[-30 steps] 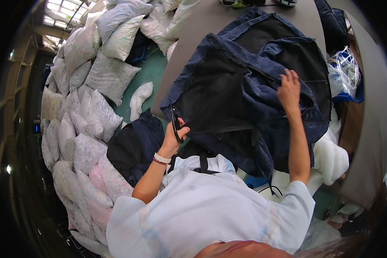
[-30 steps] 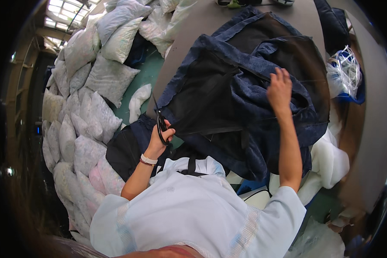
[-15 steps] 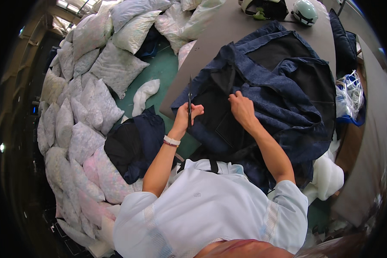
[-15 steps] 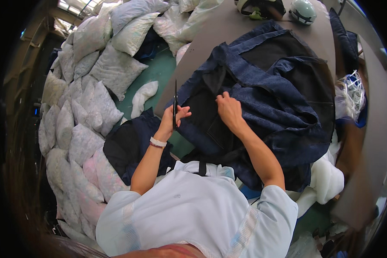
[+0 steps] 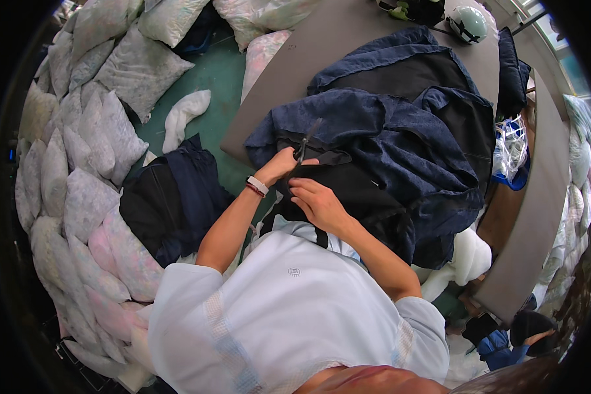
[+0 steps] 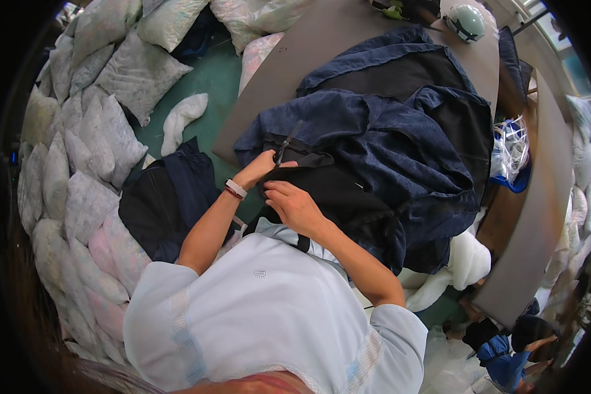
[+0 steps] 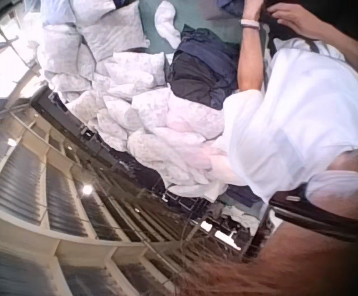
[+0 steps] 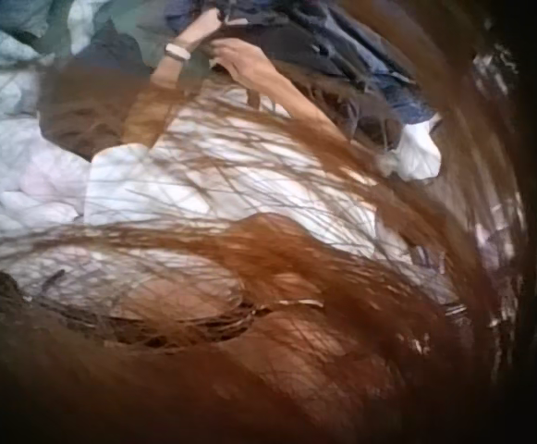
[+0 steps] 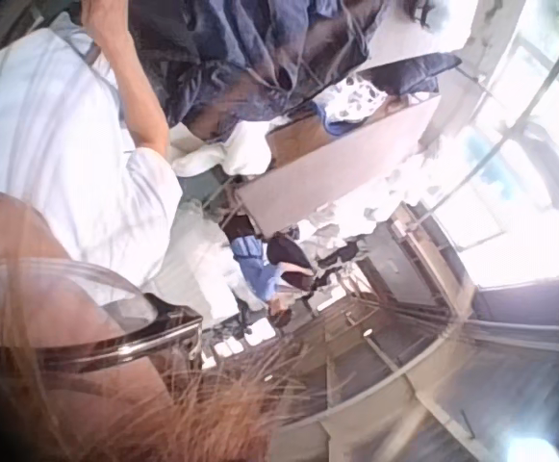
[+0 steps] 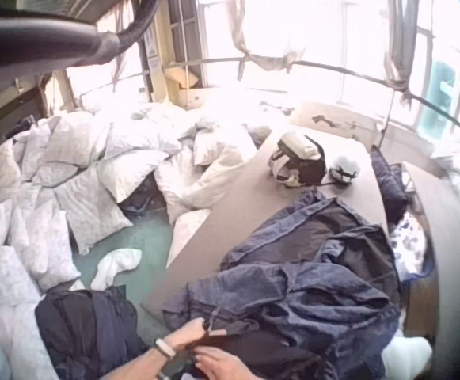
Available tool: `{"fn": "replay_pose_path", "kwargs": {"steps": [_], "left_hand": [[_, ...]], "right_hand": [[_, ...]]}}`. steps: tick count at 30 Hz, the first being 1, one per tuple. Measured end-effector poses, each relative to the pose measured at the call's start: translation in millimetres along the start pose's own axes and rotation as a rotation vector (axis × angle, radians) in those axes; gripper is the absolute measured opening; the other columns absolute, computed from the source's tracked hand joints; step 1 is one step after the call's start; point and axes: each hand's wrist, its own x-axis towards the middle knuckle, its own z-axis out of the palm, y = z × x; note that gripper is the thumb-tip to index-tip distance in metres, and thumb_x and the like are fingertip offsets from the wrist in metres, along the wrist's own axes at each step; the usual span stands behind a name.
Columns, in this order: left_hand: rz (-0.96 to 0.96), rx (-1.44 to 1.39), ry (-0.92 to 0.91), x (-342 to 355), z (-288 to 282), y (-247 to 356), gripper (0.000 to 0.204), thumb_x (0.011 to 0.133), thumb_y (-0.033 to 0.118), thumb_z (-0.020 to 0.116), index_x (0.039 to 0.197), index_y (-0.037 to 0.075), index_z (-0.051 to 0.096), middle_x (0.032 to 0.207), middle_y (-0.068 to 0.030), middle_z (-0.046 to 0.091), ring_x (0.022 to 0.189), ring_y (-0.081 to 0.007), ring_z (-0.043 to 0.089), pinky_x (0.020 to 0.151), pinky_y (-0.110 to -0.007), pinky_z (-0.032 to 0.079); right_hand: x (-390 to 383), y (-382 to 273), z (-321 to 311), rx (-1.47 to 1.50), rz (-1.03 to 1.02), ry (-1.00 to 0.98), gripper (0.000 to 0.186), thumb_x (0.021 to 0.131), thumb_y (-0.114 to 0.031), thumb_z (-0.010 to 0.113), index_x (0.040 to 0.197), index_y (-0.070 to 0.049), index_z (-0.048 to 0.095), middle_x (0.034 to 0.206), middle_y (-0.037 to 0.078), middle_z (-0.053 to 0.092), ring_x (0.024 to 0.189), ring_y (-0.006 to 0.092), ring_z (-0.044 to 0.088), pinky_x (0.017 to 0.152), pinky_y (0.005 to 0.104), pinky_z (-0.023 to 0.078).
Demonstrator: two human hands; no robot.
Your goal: The person cuts and trims fabric cushion covers using scissors, repeatedly turning, folding, and repositioning the covers on the table.
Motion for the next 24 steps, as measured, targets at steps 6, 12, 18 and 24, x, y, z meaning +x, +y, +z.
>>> {"fn": "replay_pose_path", "kwargs": {"steps": [6, 12, 18, 24], "left_hand": [[-0.017, 0.026, -0.251, -26.8, 29.1, -74.0, 0.034, 0.065, 0.012, 0.078, 0.085, -0.002, 0.054, 0.073, -0.0059, 0.056, 0.069, -0.0126, 0.051, 0.062, -0.029, 0.043], [0.325, -0.4, 0.347, -27.2, 0.4, -56.5, 0.024, 0.076, 0.01, 0.067, 0.09, 0.001, 0.05, 0.071, -0.0024, 0.05, 0.065, -0.0117, 0.048, 0.06, -0.028, 0.041], [0.583, -0.454, 0.429, -66.0, -62.7, 61.9, 0.017, 0.077, 0.01, 0.063, 0.081, 0.008, 0.046, 0.064, 0.0043, 0.042, 0.056, -0.0059, 0.04, 0.053, -0.021, 0.032], [1.318, -0.596, 0.221, -86.4, 15.2, 185.0, 0.022, 0.075, 0.015, 0.064, 0.084, 0.003, 0.047, 0.077, -0.0072, 0.047, 0.077, -0.0185, 0.049, 0.072, -0.029, 0.04]], "right_hand": [[-14.7, -34.6, 20.6, 0.139, -0.051, -0.28, 0.017, 0.076, -0.008, 0.064, 0.089, 0.002, 0.06, 0.095, 0.014, 0.061, 0.086, 0.0283, 0.06, 0.073, 0.0356, 0.051], [-14.0, -21.3, -27.8, 0.191, 0.257, -0.128, 0.01, 0.08, -0.007, 0.061, 0.086, 0.002, 0.063, 0.087, 0.013, 0.064, 0.08, 0.0279, 0.061, 0.073, 0.0324, 0.048], [36.2, 130.8, -66.4, -0.063, 0.619, -0.262, 0.023, 0.091, -0.012, 0.048, 0.093, 0.005, 0.063, 0.092, 0.014, 0.067, 0.086, 0.0196, 0.061, 0.082, 0.0288, 0.045], [50.8, 221.7, 8.7, 0.07, 0.514, -0.305, 0.023, 0.086, -0.012, 0.051, 0.102, 0.0, 0.063, 0.091, 0.015, 0.066, 0.082, 0.0231, 0.062, 0.077, 0.0321, 0.047]]}}
